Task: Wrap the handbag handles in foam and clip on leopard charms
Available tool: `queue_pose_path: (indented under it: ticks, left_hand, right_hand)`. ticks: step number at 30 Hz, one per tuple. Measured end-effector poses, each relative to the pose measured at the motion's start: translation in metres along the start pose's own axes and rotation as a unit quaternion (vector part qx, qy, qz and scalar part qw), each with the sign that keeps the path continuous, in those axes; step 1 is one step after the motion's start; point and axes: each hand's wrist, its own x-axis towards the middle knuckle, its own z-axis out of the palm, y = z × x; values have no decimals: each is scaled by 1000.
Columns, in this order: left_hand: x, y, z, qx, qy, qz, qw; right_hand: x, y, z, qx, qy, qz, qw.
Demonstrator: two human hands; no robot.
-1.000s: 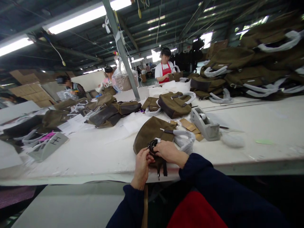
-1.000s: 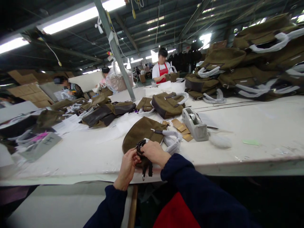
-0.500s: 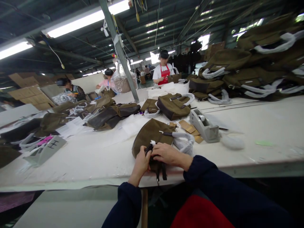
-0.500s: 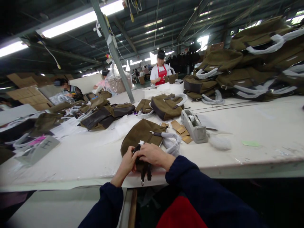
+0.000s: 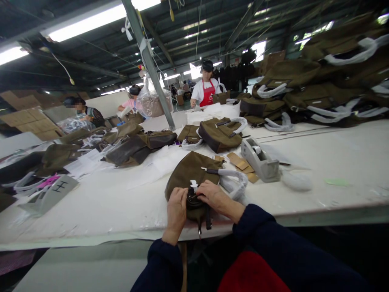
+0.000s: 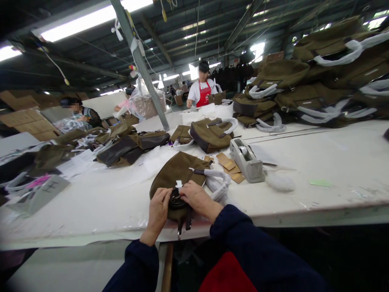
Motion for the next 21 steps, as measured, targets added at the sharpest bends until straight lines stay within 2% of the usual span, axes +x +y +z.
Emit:
queue_pose_path:
  ticks: [4,9,14,18,21]
  left_hand:
    - [2,-11,0,-63,-6,-16,998]
    - [8,-9,-4,-80,-32,-32,996]
    - [9,-10,-6,-100,-42,-47,993]
    - [9,-14,-7,-109,-60,-56,991]
    - [9,-16,-7,-112,-57,-68,990]
  right_hand:
    - [1,4,7,0,-6,-4,1000]
    - [-1,5,8,55,16,12,998]
    - [-2,5,2,86,-4,8,996]
    - [0,0,-4,14,-20,30,999]
    - [6,-4,-5,-81,-48,-21,995]
